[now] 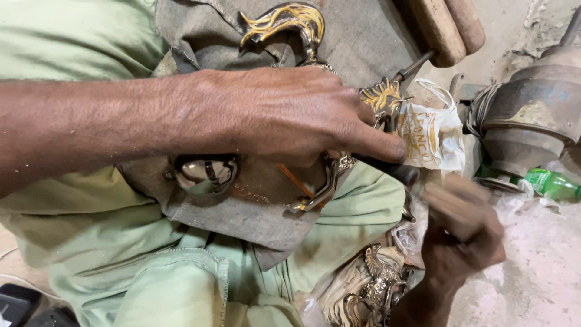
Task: The person uses a hammer and chisel to emboss and refine details on a metal horse figurine. They repeatedly reposition the chisel and strike it to shape the surface, occasionally rotating the figurine to access different areas.
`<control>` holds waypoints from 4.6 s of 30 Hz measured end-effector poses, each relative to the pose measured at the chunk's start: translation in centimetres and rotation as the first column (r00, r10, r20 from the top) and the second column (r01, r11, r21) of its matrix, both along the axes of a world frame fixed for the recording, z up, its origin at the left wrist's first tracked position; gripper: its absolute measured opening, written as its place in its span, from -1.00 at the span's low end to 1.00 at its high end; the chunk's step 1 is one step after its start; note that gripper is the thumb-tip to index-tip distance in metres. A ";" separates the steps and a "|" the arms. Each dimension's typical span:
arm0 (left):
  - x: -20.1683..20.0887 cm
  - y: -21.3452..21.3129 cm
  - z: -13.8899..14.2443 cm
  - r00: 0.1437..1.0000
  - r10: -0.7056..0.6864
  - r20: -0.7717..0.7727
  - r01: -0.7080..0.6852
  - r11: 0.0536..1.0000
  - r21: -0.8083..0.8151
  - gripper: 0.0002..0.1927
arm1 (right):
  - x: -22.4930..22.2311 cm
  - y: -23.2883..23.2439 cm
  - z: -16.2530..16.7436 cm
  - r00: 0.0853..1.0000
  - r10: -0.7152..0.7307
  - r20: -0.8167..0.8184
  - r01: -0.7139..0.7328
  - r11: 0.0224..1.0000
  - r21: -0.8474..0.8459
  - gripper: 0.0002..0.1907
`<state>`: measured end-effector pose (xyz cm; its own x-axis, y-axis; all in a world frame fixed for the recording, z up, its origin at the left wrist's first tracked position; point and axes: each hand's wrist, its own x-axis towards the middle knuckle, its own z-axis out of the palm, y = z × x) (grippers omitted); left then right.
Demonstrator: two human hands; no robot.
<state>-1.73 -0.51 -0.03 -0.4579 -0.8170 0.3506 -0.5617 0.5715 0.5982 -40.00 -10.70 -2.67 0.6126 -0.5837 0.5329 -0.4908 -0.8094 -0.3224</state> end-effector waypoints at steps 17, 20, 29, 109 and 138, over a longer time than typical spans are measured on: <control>0.2 -0.4 -0.1 0.993 -0.076 -0.092 0.068 0.994 -0.090 -0.31 | 3.6 0.8 3.1 0.980 0.075 0.183 -0.109 0.977 0.184 -0.52; 0.2 -0.5 0.0 0.994 -0.073 -0.085 0.068 0.996 -0.061 -0.31 | 2.4 0.0 3.2 0.998 0.007 -0.056 -0.011 0.997 -0.073 -0.55; 0.5 -0.5 -0.1 0.991 -0.086 -0.106 0.079 0.995 -0.063 -0.30 | 2.8 0.5 3.8 0.986 -0.103 0.134 0.071 0.972 0.225 -0.62; 1.8 -1.3 -0.9 0.963 -0.153 -0.224 0.119 0.981 -0.156 -0.49 | -1.6 -1.8 5.3 0.992 -0.054 -0.111 0.053 0.999 -0.012 -0.75; 2.2 -1.2 -0.3 0.959 -0.153 -0.240 0.111 0.977 -0.180 -0.44 | 4.4 0.0 7.5 0.994 -0.052 -0.093 0.045 0.996 -0.076 -0.77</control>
